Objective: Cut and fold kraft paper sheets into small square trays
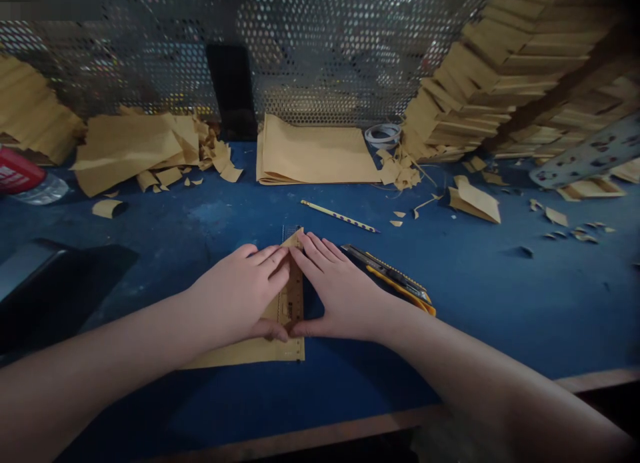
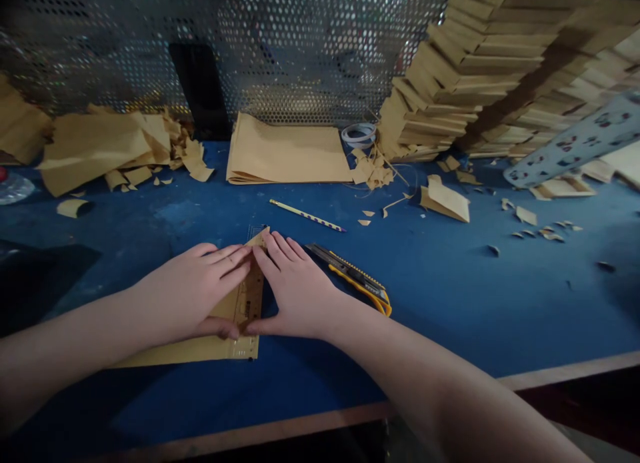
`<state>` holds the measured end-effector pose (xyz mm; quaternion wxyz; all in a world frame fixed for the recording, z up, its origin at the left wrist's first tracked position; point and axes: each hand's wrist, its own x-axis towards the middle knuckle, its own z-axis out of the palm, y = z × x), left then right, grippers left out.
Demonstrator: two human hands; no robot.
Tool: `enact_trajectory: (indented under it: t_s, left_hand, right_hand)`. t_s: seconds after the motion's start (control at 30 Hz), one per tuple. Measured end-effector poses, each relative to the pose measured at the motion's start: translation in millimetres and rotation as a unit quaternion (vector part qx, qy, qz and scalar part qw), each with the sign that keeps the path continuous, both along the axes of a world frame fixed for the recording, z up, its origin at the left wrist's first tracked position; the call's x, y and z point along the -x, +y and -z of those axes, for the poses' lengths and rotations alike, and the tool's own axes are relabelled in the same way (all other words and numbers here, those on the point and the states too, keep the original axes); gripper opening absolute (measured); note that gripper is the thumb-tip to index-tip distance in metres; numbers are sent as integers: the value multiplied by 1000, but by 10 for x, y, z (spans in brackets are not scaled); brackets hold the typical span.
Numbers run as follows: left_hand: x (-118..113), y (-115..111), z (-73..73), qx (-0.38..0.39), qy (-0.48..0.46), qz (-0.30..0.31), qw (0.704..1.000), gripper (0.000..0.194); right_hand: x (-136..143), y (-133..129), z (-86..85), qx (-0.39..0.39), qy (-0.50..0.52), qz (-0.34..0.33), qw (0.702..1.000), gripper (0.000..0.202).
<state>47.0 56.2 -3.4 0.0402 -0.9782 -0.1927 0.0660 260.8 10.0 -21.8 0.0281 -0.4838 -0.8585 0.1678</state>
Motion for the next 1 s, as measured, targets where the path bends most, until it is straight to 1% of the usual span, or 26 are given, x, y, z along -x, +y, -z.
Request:
enact_trajectory:
  t_s: [0.1, 0.3, 0.47, 0.53, 0.83, 0.93, 1.0]
  left_hand:
    - [-14, -2, -8, 7, -9, -5, 1000, 91]
    - [-24, 23, 19, 44, -35, -20, 998, 85]
    - [-23, 116, 90, 73, -56, -15, 996, 98]
    - [-18, 137, 96, 78, -67, -11, 995, 99]
    - [-30, 131, -32, 38, -76, -2, 996, 85]
    - [-33, 137, -27, 47, -85, -5, 995, 80]
    - [-34, 152, -8, 68, -92, -6, 993, 81]
  right_hand:
    - [-5, -5, 7, 0, 10, 1, 1000, 123]
    - [-6, -1, 16, -2, 24, 10, 1000, 125]
    - [1, 15, 21, 14, 17, 11, 1000, 132]
    - [2, 16, 22, 10, 21, 13, 1000, 131]
    - [1, 14, 0, 4, 4, 9, 1000, 132]
    - [0, 13, -1, 9, 1, 7, 1000, 132]
    - [-1, 13, 3, 8, 7, 9, 1000, 131]
